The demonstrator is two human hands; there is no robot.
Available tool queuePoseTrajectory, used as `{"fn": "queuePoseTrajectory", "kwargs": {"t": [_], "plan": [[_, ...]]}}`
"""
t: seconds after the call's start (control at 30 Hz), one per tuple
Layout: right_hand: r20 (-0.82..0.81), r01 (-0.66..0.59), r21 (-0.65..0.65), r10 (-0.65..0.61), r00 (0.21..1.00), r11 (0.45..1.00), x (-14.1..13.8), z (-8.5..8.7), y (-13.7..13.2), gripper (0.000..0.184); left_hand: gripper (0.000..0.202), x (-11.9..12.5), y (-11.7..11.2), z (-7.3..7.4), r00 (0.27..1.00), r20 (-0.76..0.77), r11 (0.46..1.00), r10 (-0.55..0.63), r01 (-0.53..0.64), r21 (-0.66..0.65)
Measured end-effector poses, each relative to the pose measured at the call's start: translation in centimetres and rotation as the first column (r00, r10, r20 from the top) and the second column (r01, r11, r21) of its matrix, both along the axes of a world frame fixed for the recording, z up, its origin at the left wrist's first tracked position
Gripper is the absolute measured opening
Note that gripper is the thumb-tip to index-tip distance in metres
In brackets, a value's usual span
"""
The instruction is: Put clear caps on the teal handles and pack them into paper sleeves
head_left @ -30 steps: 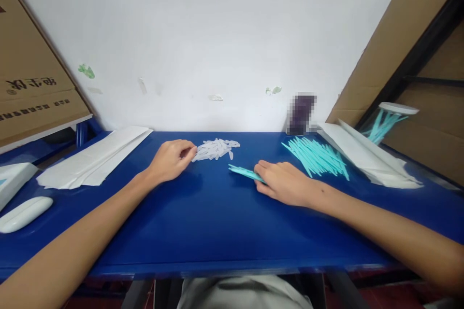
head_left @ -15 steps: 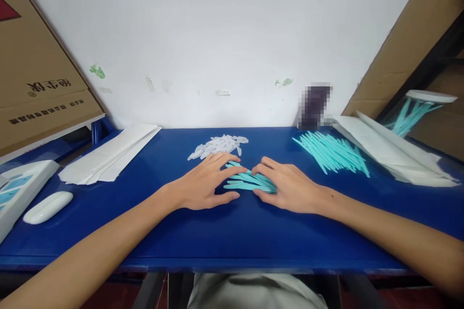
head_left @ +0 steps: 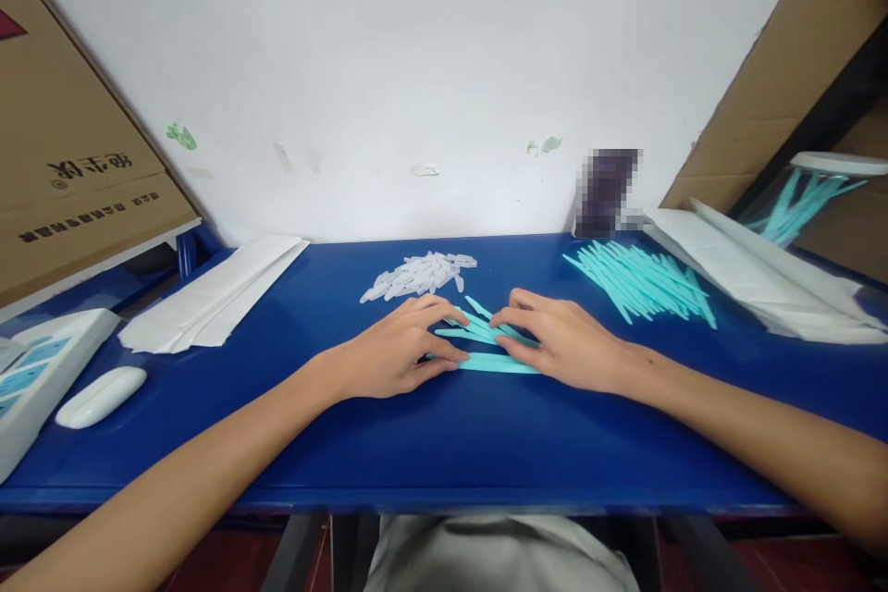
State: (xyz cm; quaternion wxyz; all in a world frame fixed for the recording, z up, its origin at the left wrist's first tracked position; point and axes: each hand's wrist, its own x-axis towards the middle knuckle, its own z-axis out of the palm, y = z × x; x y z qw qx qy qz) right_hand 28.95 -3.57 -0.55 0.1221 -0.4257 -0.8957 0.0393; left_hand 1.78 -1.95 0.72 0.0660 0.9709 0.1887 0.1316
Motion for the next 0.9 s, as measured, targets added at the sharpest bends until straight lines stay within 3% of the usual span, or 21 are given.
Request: {"fn": "queuePoseTrajectory", "kwargs": {"t": [0.3,0.47,0.63,0.9], "plan": [[-0.018,-0.07,0.016,0.07,0.997,0.997,0.75,0.09,0.66,0.032,0.023,-0.24,0.04,0.08,0.999,-0.014,0.999,0.038,-0.038,-0.01],[-0.08,-0.109,-0.01,0.108,0.991,0.994,0.42,0.28,0.19,0.033,0.043,-0.07,-0.05,-0.23,0.997,0.019,0.997,0.076,-0.076,-0.015],[-0.114,-0.168,-0.032,0.164,0.98,0.985,0.16,0.33,-0.1,0.033,0.05,-0.18,-0.08,-0.07,0.997,-0.014,0.997,0.071,-0.071,-0.024],[-0.055,-0.027,0.006,0.027,0.998,1.0,0.39,0.32,0.26,0.038,0.062,-0.6,0.14,0.0,0.991,-0.074,0.992,0.11,-0.115,-0.06]]}}
